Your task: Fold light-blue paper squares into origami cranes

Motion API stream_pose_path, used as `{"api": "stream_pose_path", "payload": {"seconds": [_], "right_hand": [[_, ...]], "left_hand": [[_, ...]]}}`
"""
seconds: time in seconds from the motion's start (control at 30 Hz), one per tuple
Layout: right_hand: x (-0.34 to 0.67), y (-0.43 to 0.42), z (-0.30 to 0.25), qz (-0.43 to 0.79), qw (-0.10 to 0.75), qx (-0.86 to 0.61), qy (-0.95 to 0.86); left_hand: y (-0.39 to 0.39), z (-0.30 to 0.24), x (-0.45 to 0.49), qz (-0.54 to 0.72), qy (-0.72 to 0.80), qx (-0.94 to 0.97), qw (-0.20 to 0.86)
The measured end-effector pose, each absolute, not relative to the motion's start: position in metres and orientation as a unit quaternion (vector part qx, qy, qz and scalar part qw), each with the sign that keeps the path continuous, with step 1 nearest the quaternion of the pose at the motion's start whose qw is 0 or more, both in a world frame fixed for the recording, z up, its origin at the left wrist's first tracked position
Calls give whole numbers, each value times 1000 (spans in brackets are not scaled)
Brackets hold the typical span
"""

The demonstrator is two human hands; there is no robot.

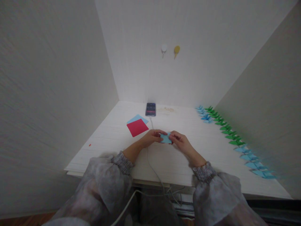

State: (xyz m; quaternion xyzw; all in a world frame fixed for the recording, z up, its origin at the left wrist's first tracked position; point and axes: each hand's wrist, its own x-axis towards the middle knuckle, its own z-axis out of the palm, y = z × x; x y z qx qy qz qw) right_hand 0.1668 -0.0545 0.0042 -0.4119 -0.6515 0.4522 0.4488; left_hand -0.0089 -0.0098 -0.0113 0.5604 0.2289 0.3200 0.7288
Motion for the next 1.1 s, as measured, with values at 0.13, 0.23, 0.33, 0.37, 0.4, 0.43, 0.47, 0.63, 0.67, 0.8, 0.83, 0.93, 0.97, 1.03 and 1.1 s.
{"api": "stream_pose_path", "payload": {"seconds": [0.13, 0.23, 0.33, 0.37, 0.4, 0.43, 0.47, 0.63, 0.67, 0.8, 0.83, 0.93, 0.97, 1.03, 1.1], "right_hand": [[172, -56, 5, 471, 436, -387, -662], [177, -56, 3, 452, 409, -391, -690], [180, -55, 2, 455, 377, -407, -696], [180, -55, 2, 464, 371, -412, -692], [180, -55, 3, 472, 366, -416, -685], [180, -55, 3, 480, 363, -421, -679], [179, -55, 3, 485, 362, -425, -673], [177, -54, 2, 474, 378, -430, -669], [176, -53, 1, 464, 387, -431, -670], [172, -52, -1, 417, 413, -448, -675], [171, -52, -1, 408, 414, -454, -675], [167, -54, 0, 391, 411, -475, -673], [166, -55, 0, 385, 412, -481, -671], [165, -56, -1, 375, 419, -491, -666], [163, -56, -3, 368, 429, -500, -657]], "left_hand": [[-10, -11, -11, 326, 235, 557, 727], [-11, -10, -12, 303, 222, 559, 740], [-12, -10, -12, 279, 208, 555, 756], [-12, -11, -12, 274, 206, 555, 758], [-12, -11, -12, 273, 207, 555, 758], [-12, -12, -12, 272, 210, 556, 757], [-12, -12, -12, 273, 212, 557, 755], [-14, -8, -11, 263, 212, 567, 752], [-15, -6, -11, 261, 212, 568, 751], [-18, 0, -10, 266, 211, 577, 743], [-18, 1, -10, 270, 211, 578, 741], [-16, 0, -9, 288, 208, 576, 736], [-15, -1, -9, 294, 209, 574, 735], [-14, -2, -7, 304, 219, 571, 731], [-15, -1, -6, 311, 235, 576, 719]]}}
